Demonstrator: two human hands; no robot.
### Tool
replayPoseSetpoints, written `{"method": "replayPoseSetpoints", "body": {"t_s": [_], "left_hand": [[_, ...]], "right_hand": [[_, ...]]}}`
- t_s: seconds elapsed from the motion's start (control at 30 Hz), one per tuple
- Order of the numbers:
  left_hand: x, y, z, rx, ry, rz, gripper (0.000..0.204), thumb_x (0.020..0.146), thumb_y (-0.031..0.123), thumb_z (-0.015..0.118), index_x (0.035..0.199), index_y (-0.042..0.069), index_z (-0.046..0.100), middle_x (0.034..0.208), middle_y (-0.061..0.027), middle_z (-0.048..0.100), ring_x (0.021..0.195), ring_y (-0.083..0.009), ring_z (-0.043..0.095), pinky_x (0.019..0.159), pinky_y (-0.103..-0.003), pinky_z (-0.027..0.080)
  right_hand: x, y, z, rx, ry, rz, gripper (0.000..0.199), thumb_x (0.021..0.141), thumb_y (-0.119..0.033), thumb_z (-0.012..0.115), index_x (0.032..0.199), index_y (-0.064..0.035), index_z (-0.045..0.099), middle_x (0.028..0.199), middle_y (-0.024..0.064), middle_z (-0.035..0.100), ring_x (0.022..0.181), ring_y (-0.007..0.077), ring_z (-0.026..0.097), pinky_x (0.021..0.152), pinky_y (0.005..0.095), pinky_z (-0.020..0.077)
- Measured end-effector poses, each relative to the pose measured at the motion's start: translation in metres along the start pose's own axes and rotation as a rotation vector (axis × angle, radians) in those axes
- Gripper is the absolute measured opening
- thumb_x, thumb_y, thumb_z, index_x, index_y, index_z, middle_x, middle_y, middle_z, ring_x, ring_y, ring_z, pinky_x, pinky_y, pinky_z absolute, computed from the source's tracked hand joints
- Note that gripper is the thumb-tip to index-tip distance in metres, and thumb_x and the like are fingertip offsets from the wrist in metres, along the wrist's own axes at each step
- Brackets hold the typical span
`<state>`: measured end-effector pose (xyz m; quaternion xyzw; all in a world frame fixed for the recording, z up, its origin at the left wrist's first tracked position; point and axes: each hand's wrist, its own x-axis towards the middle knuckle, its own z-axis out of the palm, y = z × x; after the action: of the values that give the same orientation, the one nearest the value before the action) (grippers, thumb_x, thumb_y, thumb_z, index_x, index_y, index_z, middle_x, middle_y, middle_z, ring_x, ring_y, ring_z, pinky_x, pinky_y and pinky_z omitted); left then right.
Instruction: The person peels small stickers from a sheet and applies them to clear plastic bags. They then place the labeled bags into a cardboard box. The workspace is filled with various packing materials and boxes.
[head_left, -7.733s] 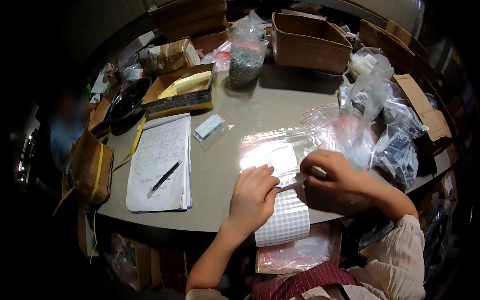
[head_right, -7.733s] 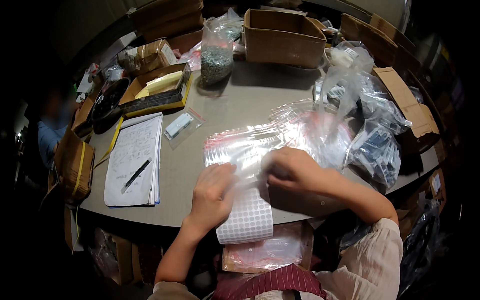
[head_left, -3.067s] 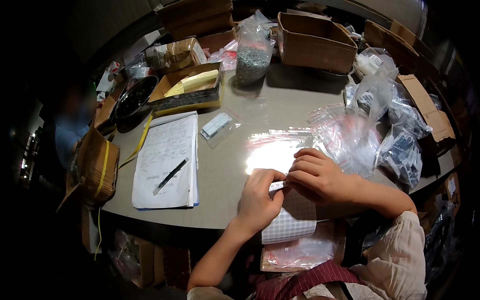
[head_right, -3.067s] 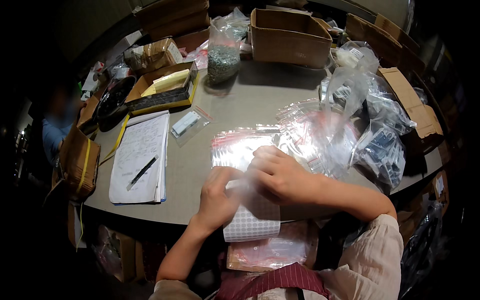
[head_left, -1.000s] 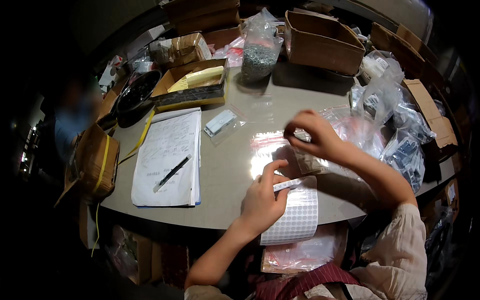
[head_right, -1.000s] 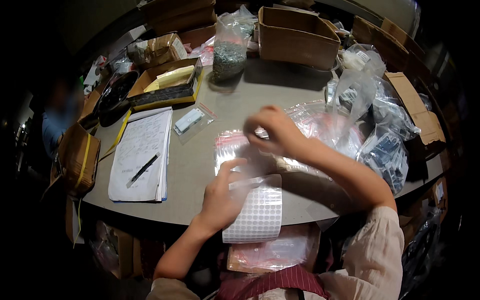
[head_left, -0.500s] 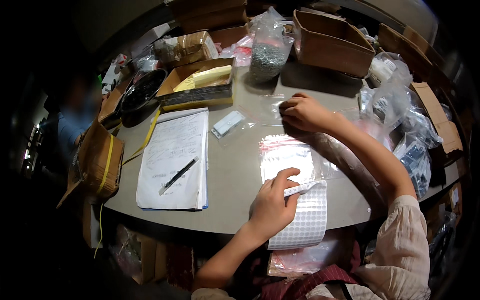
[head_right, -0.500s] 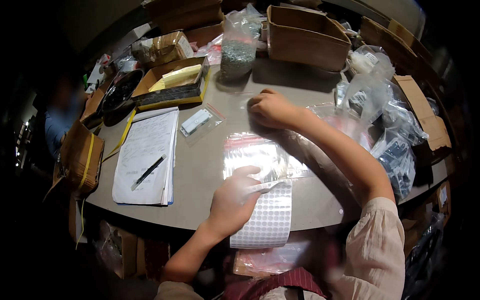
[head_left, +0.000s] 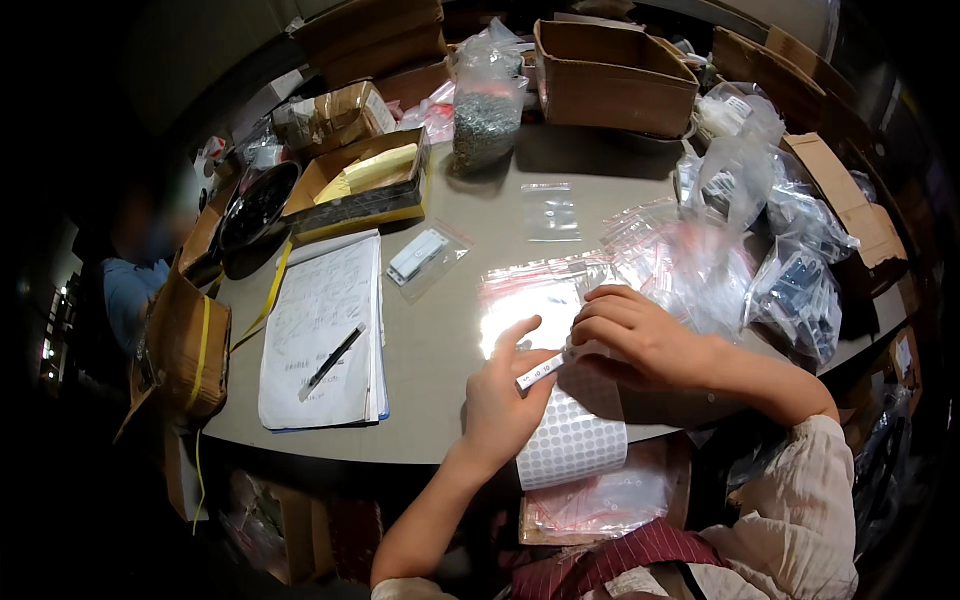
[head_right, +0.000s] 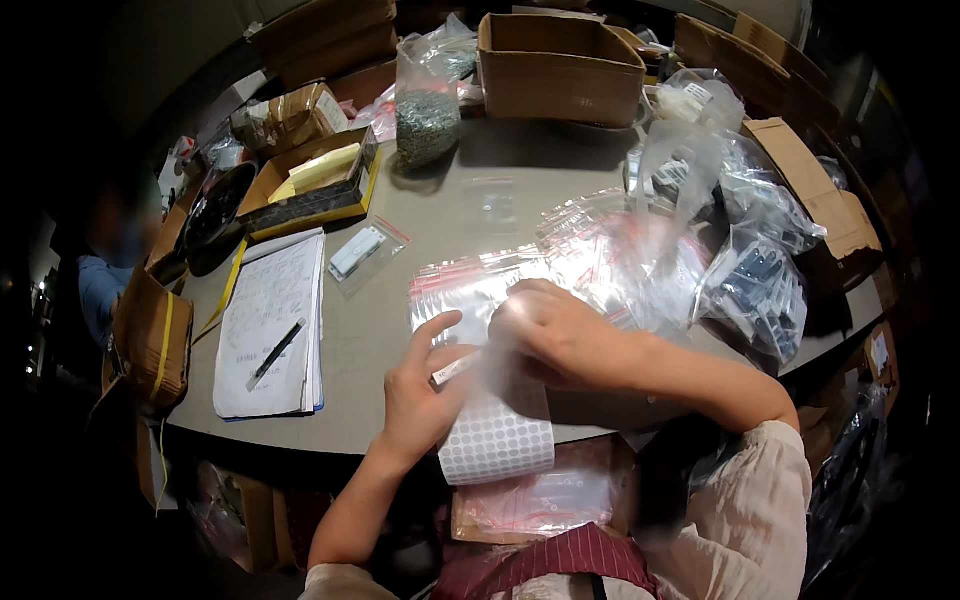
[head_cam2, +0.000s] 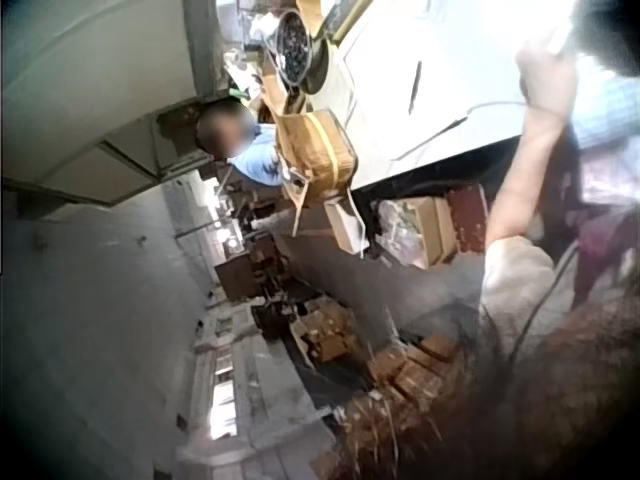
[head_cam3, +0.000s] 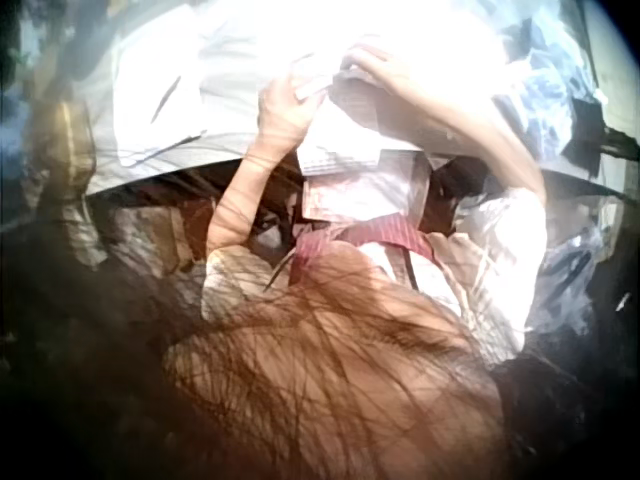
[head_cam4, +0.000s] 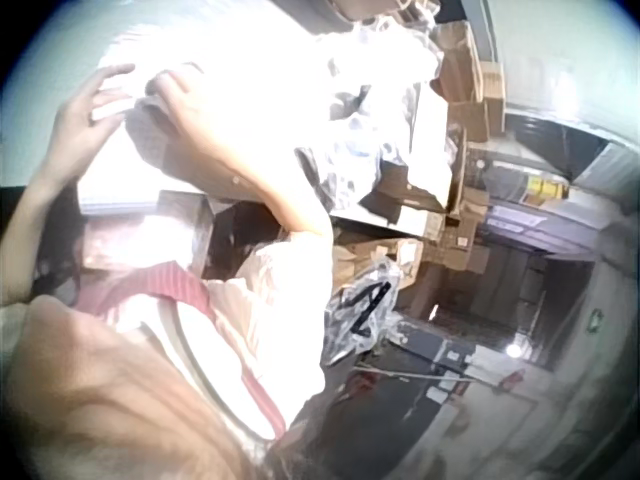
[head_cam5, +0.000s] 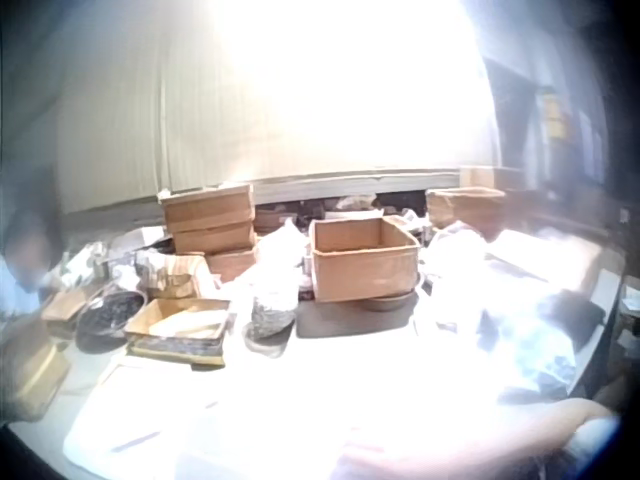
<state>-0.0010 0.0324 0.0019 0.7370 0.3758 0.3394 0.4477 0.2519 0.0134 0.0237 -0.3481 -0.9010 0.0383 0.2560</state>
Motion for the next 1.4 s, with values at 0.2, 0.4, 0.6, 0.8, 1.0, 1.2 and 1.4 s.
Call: {"method": "replayPoseSetpoints", "body": {"t_s": [0.2, 0.4, 0.6, 0.8, 1.0, 1.2, 1.4], "left_hand": [[0.000, -0.010, -0.001, -0.133, -0.003, -0.050, 0.057, 0.091, 0.001, 0.075, 0.145, 0.001, 0.057, 0.115, -0.0138, 0.080, 0.101, -0.0168, 0.077, 0.077, -0.027, 0.059], [0.000, -0.023, 0.003, -0.397, 0.025, -0.040, 0.063, 0.094, -0.007, 0.068, 0.153, -0.006, 0.048, 0.122, -0.0190, 0.074, 0.101, -0.0140, 0.072, 0.084, -0.027, 0.060], [0.001, -0.017, 0.007, -0.464, 0.042, -0.015, 0.063, 0.094, -0.007, 0.068, 0.153, -0.006, 0.048, 0.121, -0.0189, 0.072, 0.105, -0.0171, 0.071, 0.089, -0.032, 0.061], [0.002, -0.021, 0.007, -0.281, 0.033, 0.016, 0.061, 0.093, -0.002, 0.070, 0.151, 0.000, 0.052, 0.121, -0.0212, 0.073, 0.104, -0.0220, 0.075, 0.088, -0.034, 0.061], [0.000, -0.018, 0.006, -0.176, 0.038, 0.030, 0.055, 0.092, 0.003, 0.070, 0.146, 0.006, 0.058, 0.114, -0.0231, 0.076, 0.096, -0.0289, 0.078, 0.082, -0.037, 0.061], [-0.001, -0.008, 0.001, -0.085, 0.019, -0.013, 0.054, 0.093, 0.005, 0.070, 0.145, 0.007, 0.058, 0.114, -0.0252, 0.075, 0.096, -0.0333, 0.078, 0.083, -0.039, 0.062], [-0.002, 0.000, 0.001, -0.055, 0.012, -0.037, 0.050, 0.093, -0.002, 0.069, 0.142, 0.003, 0.060, 0.125, -0.0184, 0.072, 0.114, -0.0264, 0.072, 0.093, -0.039, 0.062]], "right_hand": [[0.003, -0.007, 0.012, 0.018, -0.007, 0.083, 0.032, 0.084, -0.007, 0.080, 0.113, -0.0029, 0.066, 0.113, 0.0133, 0.067, 0.115, 0.0360, 0.063, 0.105, 0.0469, 0.0512], [0.005, -0.004, 0.025, 0.261, 0.131, 0.094, 0.019, 0.088, -0.006, 0.076, 0.106, -0.0003, 0.071, 0.110, 0.0134, 0.071, 0.112, 0.0342, 0.066, 0.108, 0.0463, 0.0514], [0.000, 0.002, 0.030, 0.489, 0.135, 0.298, 0.011, 0.093, -0.008, 0.072, 0.099, 0.0008, 0.073, 0.098, 0.0115, 0.073, 0.099, 0.0282, 0.070, 0.103, 0.0398, 0.0529], [-0.001, 0.011, 0.017, 0.618, 0.177, 0.493, 0.015, 0.095, -0.012, 0.073, 0.103, 0.0003, 0.072, 0.098, 0.0080, 0.073, 0.098, 0.0176, 0.068, 0.090, 0.0330, 0.0524], [0.026, 0.038, -0.026, 0.085, 0.317, 0.243, 0.011, 0.090, -0.010, 0.075, 0.098, -0.0040, 0.071, 0.098, 0.0105, 0.073, 0.092, 0.0282, 0.069, 0.088, 0.0379, 0.0509], [0.025, 0.047, -0.007, -0.107, 0.145, 0.144, 0.018, 0.086, -0.005, 0.077, 0.103, -0.0013, 0.071, 0.097, 0.0133, 0.072, 0.101, 0.0323, 0.067, 0.093, 0.0425, 0.0539], [-0.017, 0.055, -0.016, 0.237, 0.113, 0.446, 0.014, 0.093, -0.013, 0.070, 0.099, -0.0005, 0.070, 0.093, 0.0153, 0.073, 0.084, 0.0339, 0.071, 0.077, 0.0383, 0.0562]]}}
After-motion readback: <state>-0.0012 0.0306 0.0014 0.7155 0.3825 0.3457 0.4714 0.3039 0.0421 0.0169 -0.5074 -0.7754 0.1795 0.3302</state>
